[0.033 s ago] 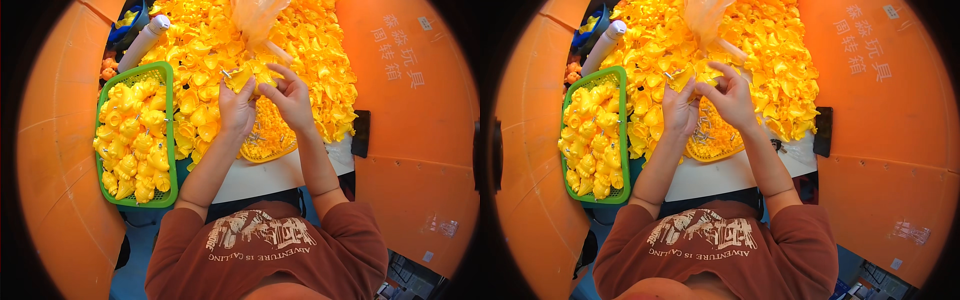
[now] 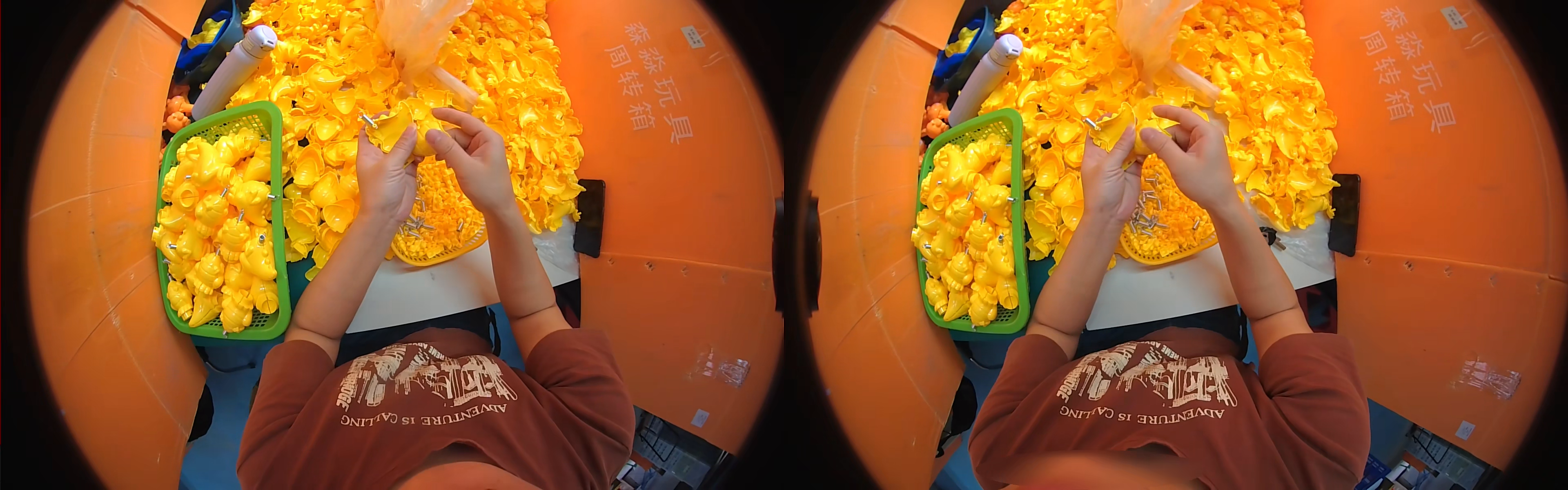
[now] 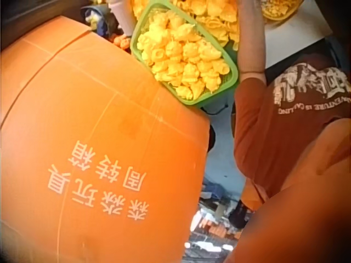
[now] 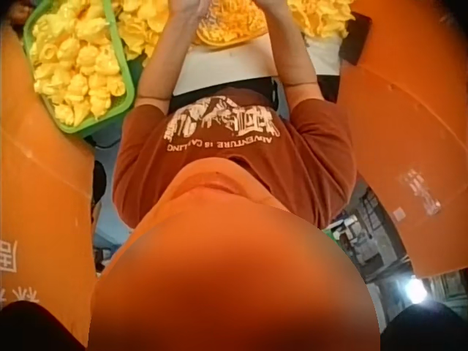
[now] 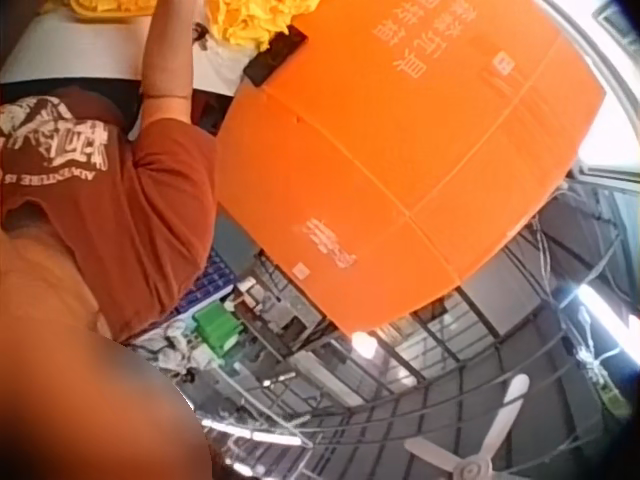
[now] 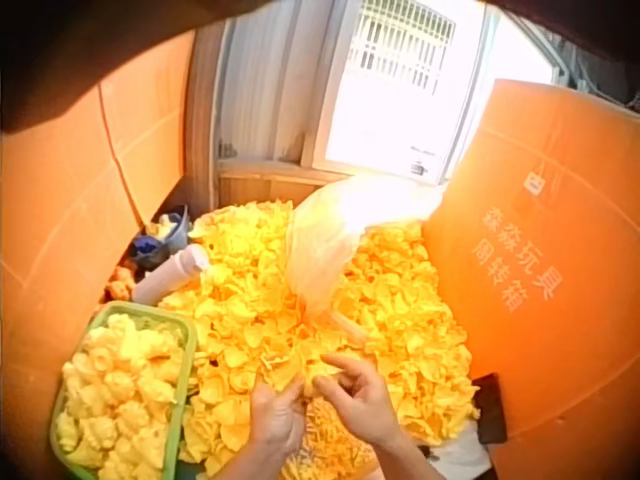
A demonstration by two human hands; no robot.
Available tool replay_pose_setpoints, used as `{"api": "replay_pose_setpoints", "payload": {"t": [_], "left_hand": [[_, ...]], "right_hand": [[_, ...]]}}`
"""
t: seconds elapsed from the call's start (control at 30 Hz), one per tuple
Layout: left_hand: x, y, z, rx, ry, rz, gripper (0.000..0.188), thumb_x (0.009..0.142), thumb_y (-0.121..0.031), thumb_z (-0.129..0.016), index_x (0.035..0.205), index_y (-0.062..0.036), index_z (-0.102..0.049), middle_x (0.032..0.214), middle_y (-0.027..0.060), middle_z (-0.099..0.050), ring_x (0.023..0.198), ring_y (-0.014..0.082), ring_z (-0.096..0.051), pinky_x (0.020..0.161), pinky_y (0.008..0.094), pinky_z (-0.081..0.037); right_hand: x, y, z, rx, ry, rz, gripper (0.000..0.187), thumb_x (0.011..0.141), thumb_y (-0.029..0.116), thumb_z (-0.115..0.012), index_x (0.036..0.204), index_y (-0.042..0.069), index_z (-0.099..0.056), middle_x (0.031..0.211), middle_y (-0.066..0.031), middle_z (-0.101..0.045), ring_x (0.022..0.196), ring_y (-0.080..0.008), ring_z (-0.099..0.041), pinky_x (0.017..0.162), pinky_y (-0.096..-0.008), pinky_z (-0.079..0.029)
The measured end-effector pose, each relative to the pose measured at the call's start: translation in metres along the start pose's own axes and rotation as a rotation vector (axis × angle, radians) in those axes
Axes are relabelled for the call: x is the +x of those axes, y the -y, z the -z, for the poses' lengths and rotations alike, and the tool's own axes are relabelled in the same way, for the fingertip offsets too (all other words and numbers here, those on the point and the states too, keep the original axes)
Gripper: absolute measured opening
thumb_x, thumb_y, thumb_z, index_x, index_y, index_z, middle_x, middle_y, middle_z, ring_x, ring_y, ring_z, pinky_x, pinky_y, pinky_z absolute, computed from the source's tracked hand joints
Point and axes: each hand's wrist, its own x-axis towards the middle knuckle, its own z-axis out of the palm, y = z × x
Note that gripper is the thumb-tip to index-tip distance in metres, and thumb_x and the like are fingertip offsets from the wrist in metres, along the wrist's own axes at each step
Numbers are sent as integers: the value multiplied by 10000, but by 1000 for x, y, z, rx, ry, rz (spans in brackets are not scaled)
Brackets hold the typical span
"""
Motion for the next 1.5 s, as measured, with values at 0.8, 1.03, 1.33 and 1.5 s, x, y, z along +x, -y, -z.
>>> {"api": "replay_pose_setpoints", "payload": {"t": [0.8, 1.03, 1.33, 1.5], "left_hand": [[-4, -23, -11, -114, -105, 243, 452, 973, -422, -190, 1159, -121, -470, 1102, 41, -540, 990, 175, -508, 893, 382, -367], [-1, -22, -4, -144, -82, 241, 441, 975, -413, -206, 1150, -112, -477, 1110, 44, -533, 1010, 159, -494, 888, 353, -370], [1, -22, -1, -220, -6, 241, 430, 981, -363, -195, 1161, -69, -452, 1142, 82, -509, 1054, 192, -483, 933, 360, -370], [0, -24, 2, -321, 62, 288, 426, 983, -331, -186, 1170, -45, -440, 1168, 115, -488, 1085, 225, -471, 972, 390, -366]], "right_hand": [[4, -10, -16, -433, 13, 376, 97, 757, 143, -662, 813, 64, -673, 1169, -131, -517, 1132, -293, -415, 969, -398, -287], [3, -8, -18, -519, 16, 487, 84, 739, 137, -663, 795, 76, -674, 1170, -130, -517, 1124, -309, -415, 964, -413, -290], [3, -7, -22, -564, 3, 468, 76, 731, 118, -664, 799, 88, -680, 1196, -141, -489, 1124, -321, -405, 953, -414, -307], [-2, -2, -24, -609, 18, 503, 77, 725, 102, -670, 800, 86, -680, 1203, -139, -482, 1122, -324, -403, 949, -408, -314]]}}
